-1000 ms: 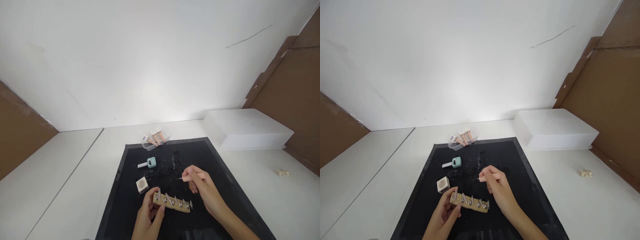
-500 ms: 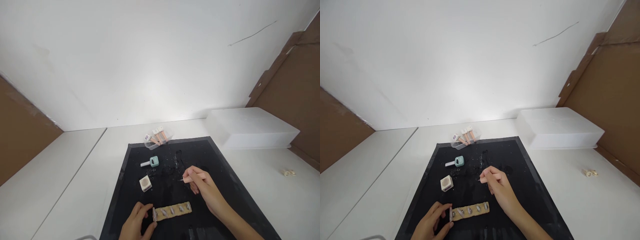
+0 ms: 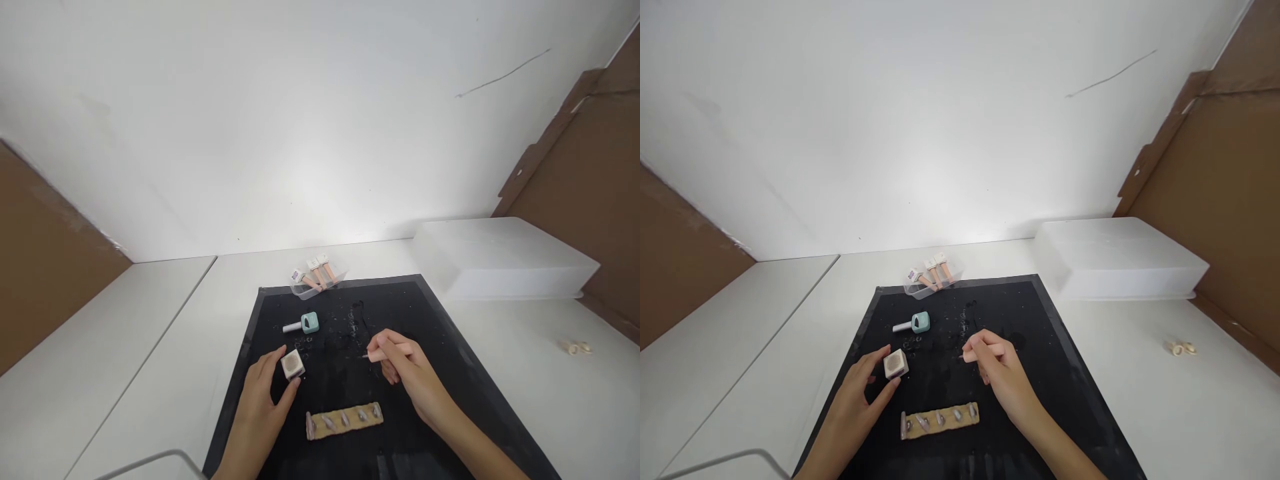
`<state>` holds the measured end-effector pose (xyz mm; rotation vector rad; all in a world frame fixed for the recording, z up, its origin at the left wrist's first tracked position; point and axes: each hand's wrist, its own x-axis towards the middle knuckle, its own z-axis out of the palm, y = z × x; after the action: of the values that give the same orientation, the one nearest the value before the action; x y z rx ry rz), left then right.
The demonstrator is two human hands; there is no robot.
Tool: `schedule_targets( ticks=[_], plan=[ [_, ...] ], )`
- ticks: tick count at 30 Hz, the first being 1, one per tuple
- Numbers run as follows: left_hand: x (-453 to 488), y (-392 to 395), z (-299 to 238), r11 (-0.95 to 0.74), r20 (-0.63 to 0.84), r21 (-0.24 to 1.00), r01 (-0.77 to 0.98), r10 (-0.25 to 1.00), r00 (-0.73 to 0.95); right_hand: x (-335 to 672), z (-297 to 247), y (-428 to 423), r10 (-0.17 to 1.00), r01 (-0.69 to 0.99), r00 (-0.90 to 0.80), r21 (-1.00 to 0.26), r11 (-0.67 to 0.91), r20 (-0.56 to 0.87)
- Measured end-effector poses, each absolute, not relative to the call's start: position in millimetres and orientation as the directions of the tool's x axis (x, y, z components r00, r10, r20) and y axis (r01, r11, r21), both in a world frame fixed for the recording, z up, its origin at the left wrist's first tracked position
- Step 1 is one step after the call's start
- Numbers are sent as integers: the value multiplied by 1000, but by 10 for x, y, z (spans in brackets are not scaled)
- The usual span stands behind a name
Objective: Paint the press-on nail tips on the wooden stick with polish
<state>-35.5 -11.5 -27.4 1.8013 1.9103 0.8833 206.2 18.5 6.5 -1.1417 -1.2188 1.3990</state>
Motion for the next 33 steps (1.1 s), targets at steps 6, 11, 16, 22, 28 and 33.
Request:
schedule_targets(
  ticks=[6,11,16,22,28,33],
  plan=[
    [-286,-28,-130,17,88,769,639,987,-132,2059,86,184,986,-62,-156,-995,-75,-64],
    [-188,-50,139,128,-102,980,152,980,-172,2082,51,144,958,-45,-287,-999,-24,-9],
    [-72,-58,342,189,-210,937,-296,977,-43,2117,18,50,902,-61,-414,-992,108,123],
    [5,-13,397,236,-201,835,-497,972,124,2145,68,-38,857,-32,-412,-944,327,311],
    [37,-9,445,270,-213,774,-573,963,166,2150,80,-55,828,-16,-404,-908,419,389],
    [65,-17,463,292,-216,756,-586,956,198,2152,108,-49,797,-2,-403,-872,490,449]
  ],
)
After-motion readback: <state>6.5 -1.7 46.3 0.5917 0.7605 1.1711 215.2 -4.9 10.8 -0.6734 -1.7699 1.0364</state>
